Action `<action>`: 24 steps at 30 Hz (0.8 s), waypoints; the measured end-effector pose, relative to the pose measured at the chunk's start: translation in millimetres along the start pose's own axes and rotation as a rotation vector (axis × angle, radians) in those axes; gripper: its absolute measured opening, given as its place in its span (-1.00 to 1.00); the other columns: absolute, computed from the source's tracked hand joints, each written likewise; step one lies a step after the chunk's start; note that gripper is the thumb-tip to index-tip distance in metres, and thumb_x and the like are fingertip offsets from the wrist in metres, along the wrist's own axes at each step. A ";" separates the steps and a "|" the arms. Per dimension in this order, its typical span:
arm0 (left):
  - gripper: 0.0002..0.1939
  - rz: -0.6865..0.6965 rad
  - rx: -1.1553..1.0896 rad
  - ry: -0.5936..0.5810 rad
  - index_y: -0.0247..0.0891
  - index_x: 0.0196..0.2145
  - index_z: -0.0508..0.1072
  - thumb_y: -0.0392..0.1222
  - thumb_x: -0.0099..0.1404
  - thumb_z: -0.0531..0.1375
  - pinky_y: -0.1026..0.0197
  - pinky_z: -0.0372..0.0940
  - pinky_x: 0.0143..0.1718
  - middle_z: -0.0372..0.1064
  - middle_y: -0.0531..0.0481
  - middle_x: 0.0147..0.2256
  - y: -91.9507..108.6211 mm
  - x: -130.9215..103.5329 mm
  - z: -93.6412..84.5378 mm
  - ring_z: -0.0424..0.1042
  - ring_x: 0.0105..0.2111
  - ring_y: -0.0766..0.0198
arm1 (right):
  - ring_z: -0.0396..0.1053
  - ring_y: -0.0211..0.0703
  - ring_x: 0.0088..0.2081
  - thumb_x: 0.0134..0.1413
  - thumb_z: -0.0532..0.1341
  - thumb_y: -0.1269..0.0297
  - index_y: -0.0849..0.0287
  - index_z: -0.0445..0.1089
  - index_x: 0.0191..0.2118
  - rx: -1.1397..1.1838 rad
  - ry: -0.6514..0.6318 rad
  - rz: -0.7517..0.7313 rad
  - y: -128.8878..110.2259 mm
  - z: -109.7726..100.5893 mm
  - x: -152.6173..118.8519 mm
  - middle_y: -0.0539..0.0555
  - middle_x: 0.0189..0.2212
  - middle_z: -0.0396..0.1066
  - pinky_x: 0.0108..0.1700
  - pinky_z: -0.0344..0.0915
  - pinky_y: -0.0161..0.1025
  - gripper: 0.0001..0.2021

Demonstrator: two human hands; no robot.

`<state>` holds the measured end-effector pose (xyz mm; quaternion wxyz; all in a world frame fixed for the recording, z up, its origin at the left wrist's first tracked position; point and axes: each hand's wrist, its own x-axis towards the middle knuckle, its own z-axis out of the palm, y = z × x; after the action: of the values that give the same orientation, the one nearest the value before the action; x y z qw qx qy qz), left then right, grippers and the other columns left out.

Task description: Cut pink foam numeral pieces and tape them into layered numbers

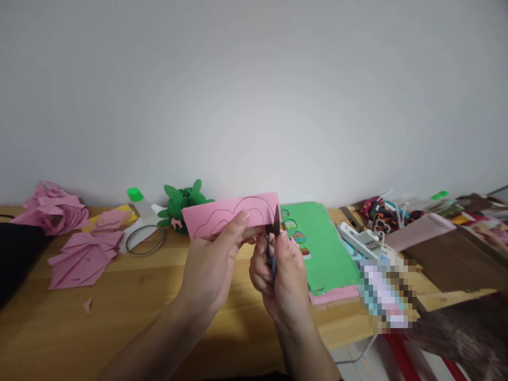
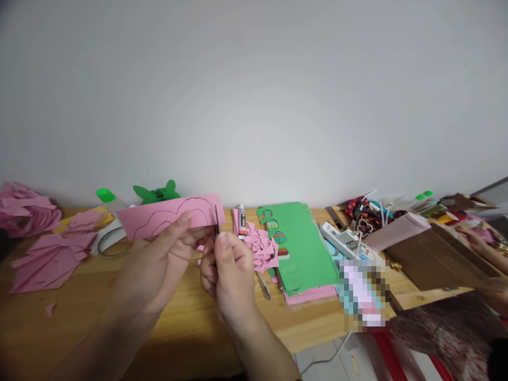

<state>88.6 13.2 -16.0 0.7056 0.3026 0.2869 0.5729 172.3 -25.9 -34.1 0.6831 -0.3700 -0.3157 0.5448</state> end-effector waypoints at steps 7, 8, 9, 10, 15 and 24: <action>-0.79 -0.006 -0.006 -0.027 -0.27 -0.50 0.55 -0.08 0.11 0.40 0.02 0.48 -0.16 0.57 -0.05 -0.49 -0.3 -2.8 0.9 0.60 -0.39 0.08 | -0.31 -0.50 -0.74 0.07 0.28 -0.20 0.15 0.26 -0.50 0.031 -0.030 0.010 0.8 -3.0 -2.9 -0.26 -0.77 -0.10 -0.75 -0.22 -0.52 -0.52; -0.79 -0.003 -0.007 -0.025 -0.28 -0.50 0.55 -0.08 0.10 0.40 0.01 0.49 -0.17 0.58 -0.05 -0.49 -0.2 -3.3 1.3 0.60 -0.39 0.07 | -0.32 -0.49 -0.74 0.06 0.28 -0.20 0.15 0.26 -0.50 0.028 -0.029 0.006 0.7 -3.4 -3.4 -0.26 -0.77 -0.10 -0.75 -0.22 -0.52 -0.52; -0.78 -0.002 -0.005 -0.025 -0.28 -0.50 0.55 -0.08 0.09 0.41 0.01 0.49 -0.17 0.58 -0.06 -0.48 -0.1 -3.9 1.7 0.60 -0.39 0.07 | -0.32 -0.49 -0.74 0.06 0.28 -0.20 0.15 0.26 -0.50 0.026 -0.028 0.000 0.6 -3.6 -3.9 -0.26 -0.77 -0.10 -0.75 -0.22 -0.52 -0.52; -0.78 -0.004 -0.005 -0.024 -0.28 -0.50 0.55 -0.08 0.08 0.42 0.01 0.49 -0.17 0.59 -0.07 -0.47 0.0 -4.3 2.1 0.60 -0.39 0.07 | -0.32 -0.49 -0.74 0.07 0.28 -0.20 0.14 0.26 -0.50 0.027 -0.029 -0.002 0.5 -3.9 -4.3 -0.26 -0.77 -0.11 -0.75 -0.22 -0.52 -0.52; -0.74 -0.043 -0.025 -0.007 -0.29 -0.43 0.56 -0.06 0.03 0.44 0.03 0.48 -0.13 0.60 -0.06 -0.41 -0.3 -4.9 2.0 0.61 -0.30 0.05 | -0.32 -0.50 -0.73 0.10 0.27 -0.17 0.15 0.28 -0.49 0.058 -0.040 0.000 1.6 -5.6 -4.8 -0.26 -0.76 -0.11 -0.73 -0.23 -0.53 -0.54; -0.81 0.010 -0.029 -0.031 -0.27 -0.45 0.56 -0.10 0.10 0.41 0.02 0.49 -0.16 0.60 -0.05 -0.43 -2.0 -4.2 1.3 0.61 -0.33 0.06 | -0.33 -0.49 -0.73 0.07 0.27 -0.20 0.15 0.26 -0.50 0.021 -0.024 0.006 2.1 -5.8 -4.2 -0.27 -0.76 -0.13 -0.73 -0.24 -0.51 -0.52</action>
<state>90.1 8.6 -16.5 0.7113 0.3027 0.2660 0.5759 175.2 -30.6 -39.1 0.6816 -0.3570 -0.3170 0.5545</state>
